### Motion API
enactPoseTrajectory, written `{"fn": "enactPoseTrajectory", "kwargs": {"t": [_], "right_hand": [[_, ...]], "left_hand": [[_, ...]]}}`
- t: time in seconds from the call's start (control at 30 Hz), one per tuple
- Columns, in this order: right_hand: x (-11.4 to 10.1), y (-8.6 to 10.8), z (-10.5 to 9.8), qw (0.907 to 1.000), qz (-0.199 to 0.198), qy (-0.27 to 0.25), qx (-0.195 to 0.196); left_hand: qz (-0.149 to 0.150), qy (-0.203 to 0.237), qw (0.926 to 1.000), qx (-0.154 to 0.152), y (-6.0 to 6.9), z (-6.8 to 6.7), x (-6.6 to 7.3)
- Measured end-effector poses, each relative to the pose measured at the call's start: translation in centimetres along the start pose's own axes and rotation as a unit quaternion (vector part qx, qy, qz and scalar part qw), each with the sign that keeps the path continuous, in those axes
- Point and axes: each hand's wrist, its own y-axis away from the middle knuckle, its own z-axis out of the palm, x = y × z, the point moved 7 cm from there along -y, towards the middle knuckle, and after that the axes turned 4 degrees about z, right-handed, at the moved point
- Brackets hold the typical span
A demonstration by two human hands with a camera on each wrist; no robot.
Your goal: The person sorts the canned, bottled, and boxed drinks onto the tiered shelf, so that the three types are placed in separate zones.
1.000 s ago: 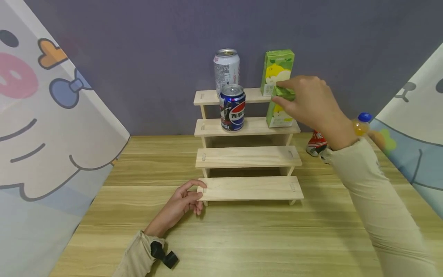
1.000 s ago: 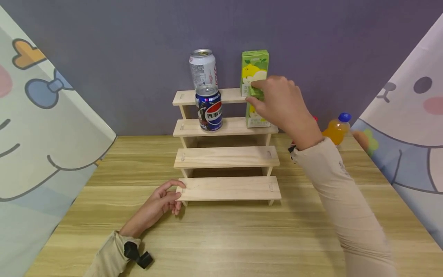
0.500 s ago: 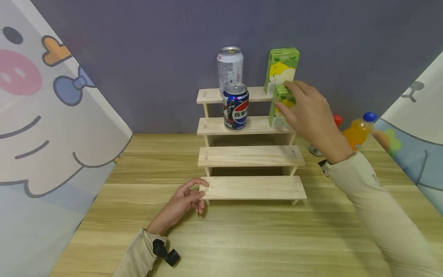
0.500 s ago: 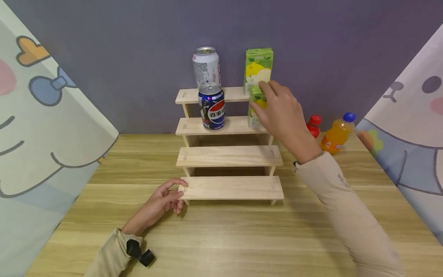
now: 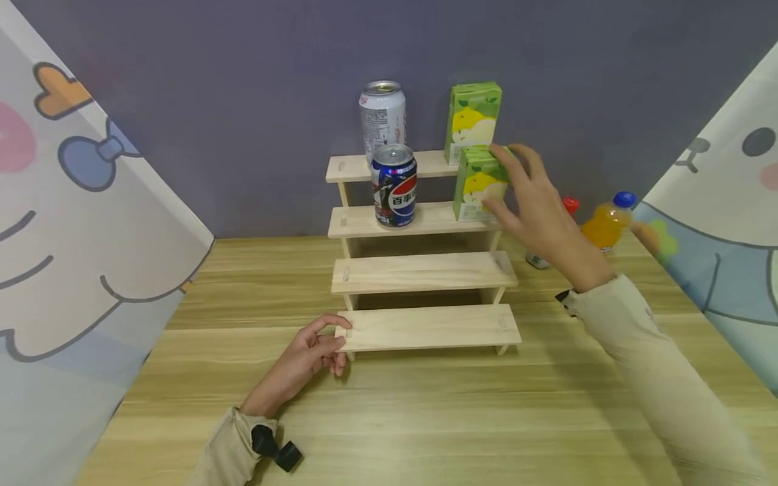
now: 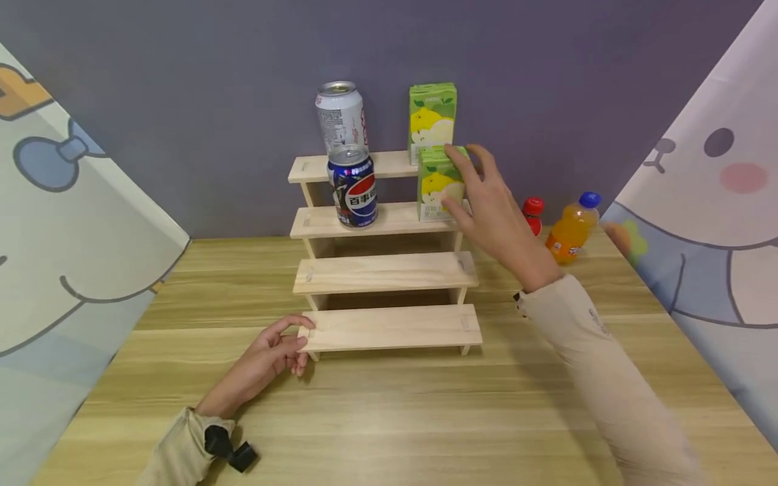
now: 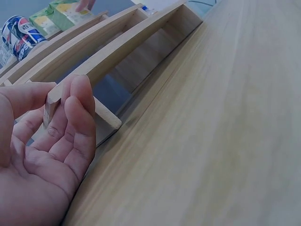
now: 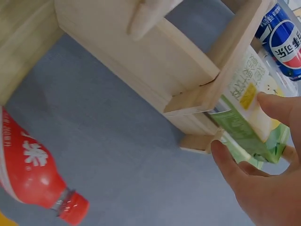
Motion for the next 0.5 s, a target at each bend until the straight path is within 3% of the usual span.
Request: {"fn": "enactPoseTrajectory", "kwargs": {"t": [0.5], "right_hand": [[-0.4, 3.2, -2.8, 0.9936, 0.012, -0.021, 0.110]], "left_hand": [[0.008, 0.013, 0.9999, -0.004, 0.0, 0.1, 0.1]]}}
